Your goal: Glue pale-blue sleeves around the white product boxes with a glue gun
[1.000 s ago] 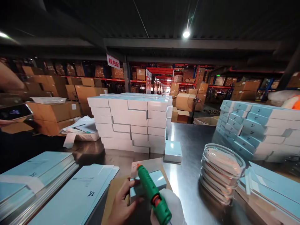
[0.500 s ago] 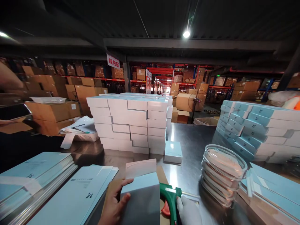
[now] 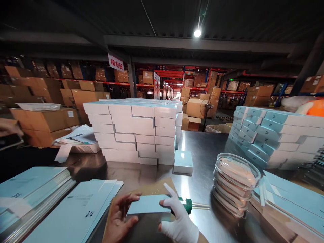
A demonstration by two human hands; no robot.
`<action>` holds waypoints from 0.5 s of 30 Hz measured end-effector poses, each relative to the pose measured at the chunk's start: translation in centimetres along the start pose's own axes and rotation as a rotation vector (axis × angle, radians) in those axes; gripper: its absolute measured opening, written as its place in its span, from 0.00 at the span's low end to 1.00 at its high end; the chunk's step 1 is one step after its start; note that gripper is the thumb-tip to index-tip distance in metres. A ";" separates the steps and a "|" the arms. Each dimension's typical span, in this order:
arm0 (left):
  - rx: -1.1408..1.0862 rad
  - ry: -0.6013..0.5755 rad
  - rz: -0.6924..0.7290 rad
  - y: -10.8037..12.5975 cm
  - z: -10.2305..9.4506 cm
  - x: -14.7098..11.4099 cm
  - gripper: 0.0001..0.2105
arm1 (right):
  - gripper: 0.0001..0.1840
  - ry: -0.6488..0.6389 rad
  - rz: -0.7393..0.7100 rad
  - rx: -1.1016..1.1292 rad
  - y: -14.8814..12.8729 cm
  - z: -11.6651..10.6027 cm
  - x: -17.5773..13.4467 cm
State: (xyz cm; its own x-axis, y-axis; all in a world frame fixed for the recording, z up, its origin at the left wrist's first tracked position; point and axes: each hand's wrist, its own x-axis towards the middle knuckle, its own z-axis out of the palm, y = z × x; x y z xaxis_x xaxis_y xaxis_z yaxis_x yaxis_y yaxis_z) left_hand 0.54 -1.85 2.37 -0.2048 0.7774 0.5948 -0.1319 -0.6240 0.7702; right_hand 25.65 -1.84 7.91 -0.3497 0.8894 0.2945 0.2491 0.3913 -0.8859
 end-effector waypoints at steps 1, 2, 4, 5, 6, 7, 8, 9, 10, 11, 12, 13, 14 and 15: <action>0.052 -0.123 0.073 0.5 -0.2 0.3 0.17 | 0.23 -0.013 -0.058 0.032 0.4 -0.1 -0.5; 0.106 -0.251 0.142 1.1 -0.5 0.7 0.14 | 0.18 -0.026 -0.125 0.072 0.7 0.0 -0.8; 0.170 -0.438 0.235 2.2 -1.1 1.2 0.11 | 0.14 -0.047 -0.235 0.128 0.7 0.2 -1.1; 0.183 -0.475 0.255 2.6 -1.3 1.4 0.11 | 0.13 -0.050 -0.263 0.137 0.7 0.4 -1.2; 0.195 -0.485 0.265 2.9 -1.5 1.5 0.11 | 0.13 -0.050 -0.265 0.134 0.7 0.6 -1.3; 0.204 -0.490 0.278 3.0 -1.7 1.5 0.12 | 0.15 -0.033 -0.227 0.127 0.9 0.8 -1.4; 0.207 -0.478 0.294 3.1 -1.8 1.4 0.12 | 0.20 -0.002 -0.155 0.121 1.1 1.1 -1.5; 0.209 -0.451 0.293 3.0 -2.0 1.4 0.12 | 0.26 0.038 -0.065 0.120 1.4 1.5 -1.8; 0.208 -0.405 0.271 2.9 -2.1 1.3 0.12 | 0.33 0.076 0.023 0.127 1.8 1.9 -2.0; 0.209 -0.341 0.232 2.7 -2.2 1.3 0.11 | 0.36 0.105 0.094 0.138 2.2 2.2 -2.3; 0.219 -0.276 0.168 2.5 -2.3 1.3 0.11 | 0.38 0.118 0.136 0.150 2.5 2.4 -2.4; 0.226 -0.222 0.088 2.3 -2.4 1.3 0.13 | 0.38 0.116 0.149 0.160 2.7 2.3 -2.4; 0.225 -0.181 0.007 2.1 -2.6 1.4 0.18 | 0.39 0.101 0.146 0.171 2.8 2.0 -2.1; 0.211 -0.160 -0.055 1.8 -2.8 1.5 0.25 | 0.41 0.109 0.144 0.188 2.8 1.3 -1.6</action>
State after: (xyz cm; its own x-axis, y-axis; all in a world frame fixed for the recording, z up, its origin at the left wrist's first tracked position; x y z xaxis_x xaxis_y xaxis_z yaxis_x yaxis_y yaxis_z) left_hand -2.72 -2.00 4.00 -0.0448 0.8225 0.5670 0.0698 -0.5636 0.8231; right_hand 25.72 -2.47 4.53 -0.2211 0.9569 0.1880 0.1135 0.2167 -0.9696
